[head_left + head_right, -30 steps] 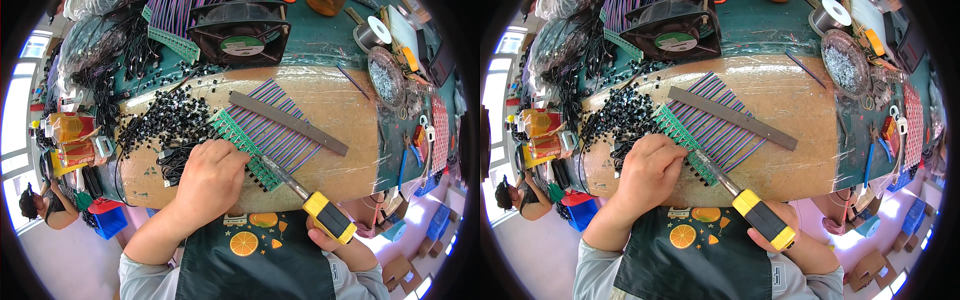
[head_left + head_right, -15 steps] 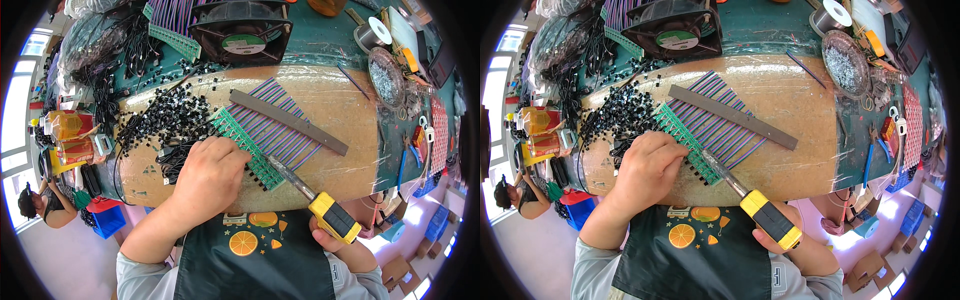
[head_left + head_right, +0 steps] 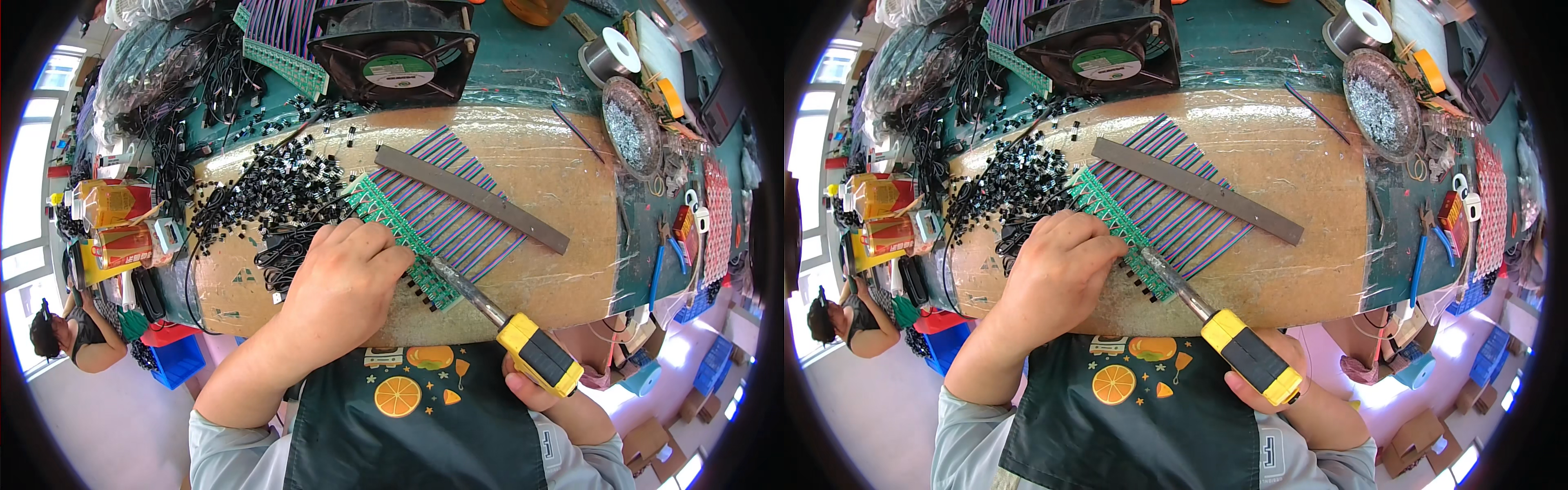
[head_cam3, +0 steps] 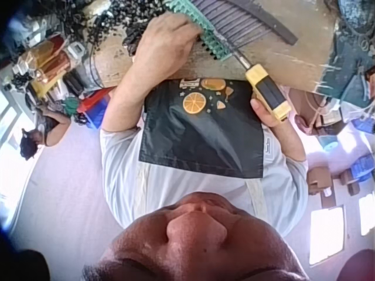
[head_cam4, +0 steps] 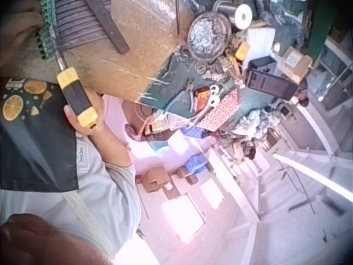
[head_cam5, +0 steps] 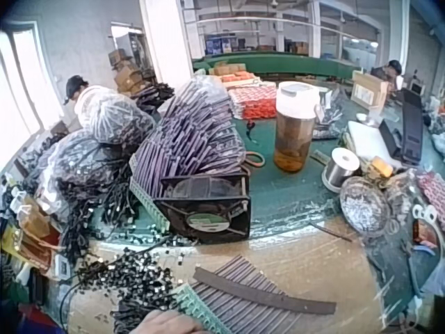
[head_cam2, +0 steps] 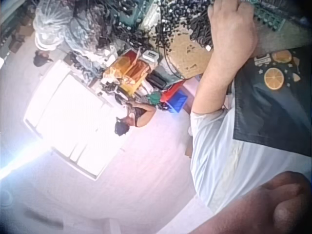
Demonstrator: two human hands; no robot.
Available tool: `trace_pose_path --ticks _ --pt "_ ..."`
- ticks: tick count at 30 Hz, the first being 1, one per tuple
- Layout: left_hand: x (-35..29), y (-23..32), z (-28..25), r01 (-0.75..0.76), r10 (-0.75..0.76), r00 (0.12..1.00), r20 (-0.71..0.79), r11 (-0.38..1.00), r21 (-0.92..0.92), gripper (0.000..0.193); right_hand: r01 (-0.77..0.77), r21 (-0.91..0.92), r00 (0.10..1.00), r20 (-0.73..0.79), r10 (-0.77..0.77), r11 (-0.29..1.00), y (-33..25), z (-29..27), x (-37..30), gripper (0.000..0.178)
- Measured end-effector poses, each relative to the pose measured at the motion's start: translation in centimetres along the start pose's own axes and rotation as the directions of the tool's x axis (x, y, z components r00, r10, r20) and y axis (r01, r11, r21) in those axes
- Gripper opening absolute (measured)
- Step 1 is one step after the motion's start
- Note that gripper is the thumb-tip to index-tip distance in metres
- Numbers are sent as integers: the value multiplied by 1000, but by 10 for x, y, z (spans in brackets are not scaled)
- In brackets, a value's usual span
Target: The person attaches wires and electronic components onto a circuit board by hand and solders them into place using a soldering iron.
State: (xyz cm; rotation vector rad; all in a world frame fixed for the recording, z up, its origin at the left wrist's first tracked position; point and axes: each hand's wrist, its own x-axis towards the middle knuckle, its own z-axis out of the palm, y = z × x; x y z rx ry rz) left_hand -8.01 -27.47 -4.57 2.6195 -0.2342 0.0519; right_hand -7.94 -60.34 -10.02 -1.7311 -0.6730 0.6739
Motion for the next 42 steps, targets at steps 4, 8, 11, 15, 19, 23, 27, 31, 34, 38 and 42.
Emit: trace_pose_path --ticks 4,8,11,15,19,23,27,31,34,38,42 --pt "0 0 0 3 -3 1000 5 1000 0 22 46 18 998 -42 -46 999 4 3 -2 37" --pt "1 -2 -1 3 -3 1000 9 1000 -1 21 -61 14 998 21 61 998 6 -1 -9 25" --pt "1 -2 -1 4 -4 1000 7 1000 2 22 -133 75 989 73 127 988 5 -6 -13 17" --pt "-1 -2 -1 1 -1 1000 -6 1000 13 22 -79 380 979 -143 143 922 -4 5 3 20" --pt "-3 -2 -5 34 -34 999 -3 997 -65 17 -15 501 998 -50 46 865 3 -1 11 71" --pt "12 -37 -32 79 -87 990 -109 994 -71 19 11 629 988 -129 90 777 -7 7 28 69" --pt "26 -134 -71 432 -311 809 -499 890 146 17 15 646 987 -130 91 763 -6 8 33 66" --pt "23 -206 -105 396 -161 857 -490 814 425 18 41 656 986 -150 77 754 -3 10 34 65" --pt "27 -208 -118 234 -105 957 -271 831 504 19 44 673 985 -151 80 739 -4 9 35 64" --pt "27 -194 -117 204 -122 973 -197 854 478 19 64 663 984 -164 62 746 -2 10 35 63" --pt "22 -194 -115 189 -78 946 -314 922 339 14 66 649 987 -152 44 758 -1 9 33 63"
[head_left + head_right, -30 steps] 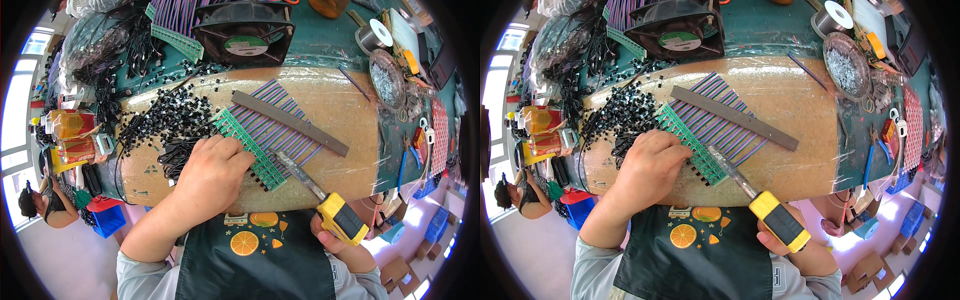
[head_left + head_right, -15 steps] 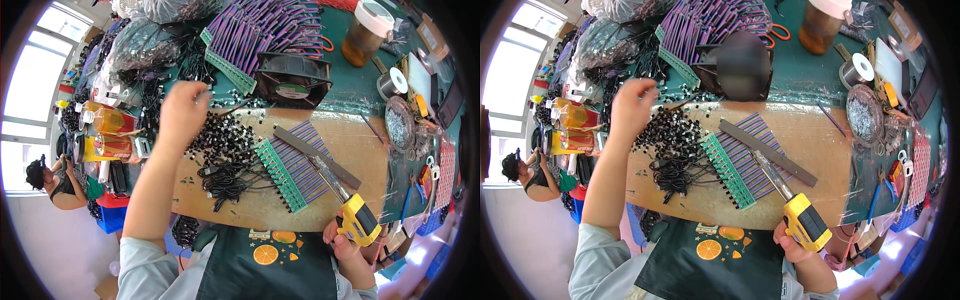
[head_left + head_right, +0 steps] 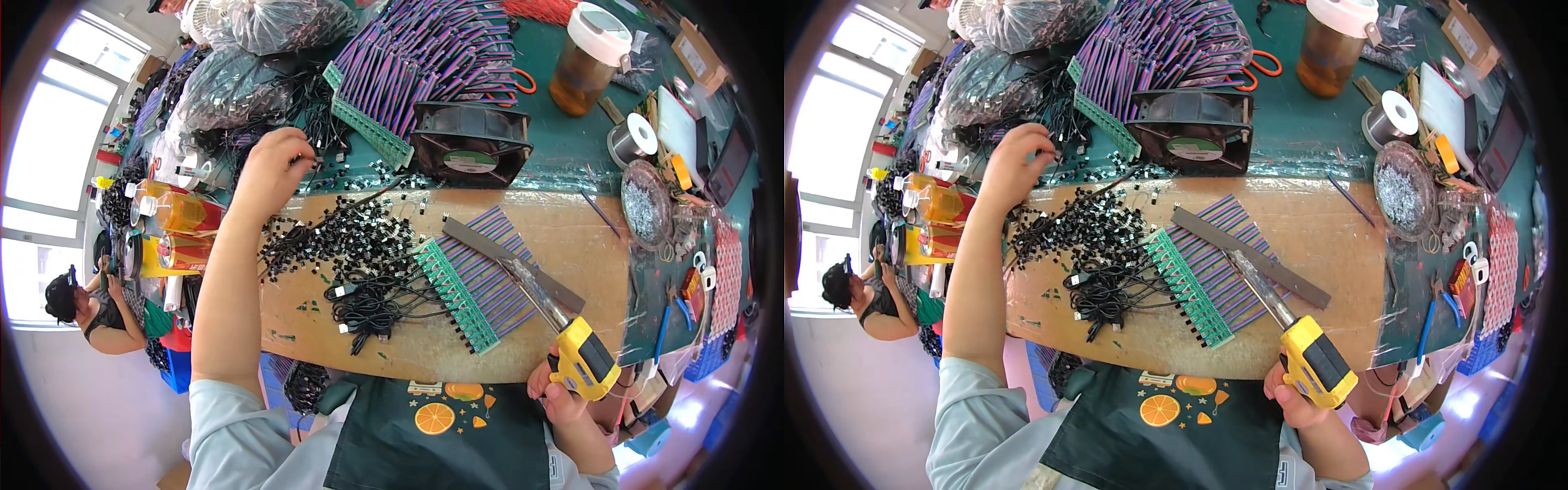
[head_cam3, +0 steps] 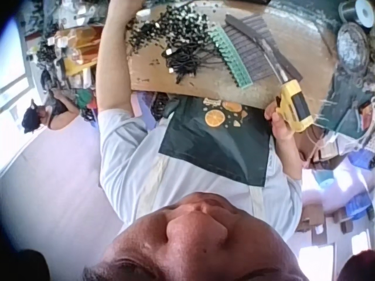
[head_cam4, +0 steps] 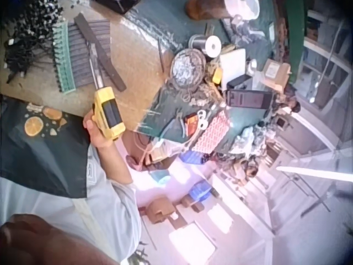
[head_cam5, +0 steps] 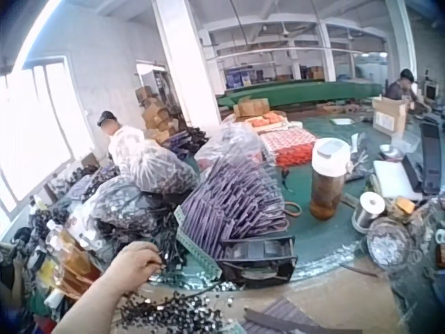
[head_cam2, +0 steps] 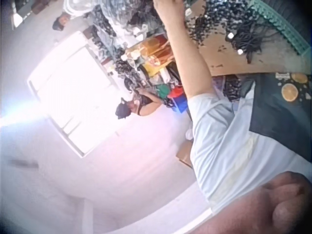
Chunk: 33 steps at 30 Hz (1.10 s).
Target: The person attaches wires and electronic components onto a circuit board by hand and solders them into place using a soldering iron.
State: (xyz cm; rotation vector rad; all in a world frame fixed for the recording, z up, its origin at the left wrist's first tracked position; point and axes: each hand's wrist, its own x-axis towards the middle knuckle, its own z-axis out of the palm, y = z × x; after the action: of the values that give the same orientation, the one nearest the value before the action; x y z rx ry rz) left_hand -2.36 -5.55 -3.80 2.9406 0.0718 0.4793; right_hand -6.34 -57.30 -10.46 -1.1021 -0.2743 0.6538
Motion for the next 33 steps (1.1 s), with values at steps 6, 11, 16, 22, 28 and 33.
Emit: trace_pose_path --ticks 6,11,16,22,28,33 --pt "1 35 -62 117 -492 735 -466 769 -628 14 -33 -48 999 -11 33 998 3 -4 -3 65" --pt "-37 130 -112 76 -208 949 -239 882 -464 16 -41 -119 998 41 46 992 2 -12 -4 65" --pt "-79 205 -37 21 99 975 198 849 -528 30 -73 -202 994 62 87 977 1 -12 -8 63" --pt "-91 223 23 -21 83 987 141 918 -397 21 -188 -316 977 35 209 930 -7 -15 -22 13" --pt "-88 222 26 -18 97 978 186 921 -389 20 -176 -428 974 56 221 887 -13 -6 -23 16" --pt "-87 221 25 13 83 975 205 904 -427 19 -104 -466 983 87 162 879 -12 -10 -27 18"
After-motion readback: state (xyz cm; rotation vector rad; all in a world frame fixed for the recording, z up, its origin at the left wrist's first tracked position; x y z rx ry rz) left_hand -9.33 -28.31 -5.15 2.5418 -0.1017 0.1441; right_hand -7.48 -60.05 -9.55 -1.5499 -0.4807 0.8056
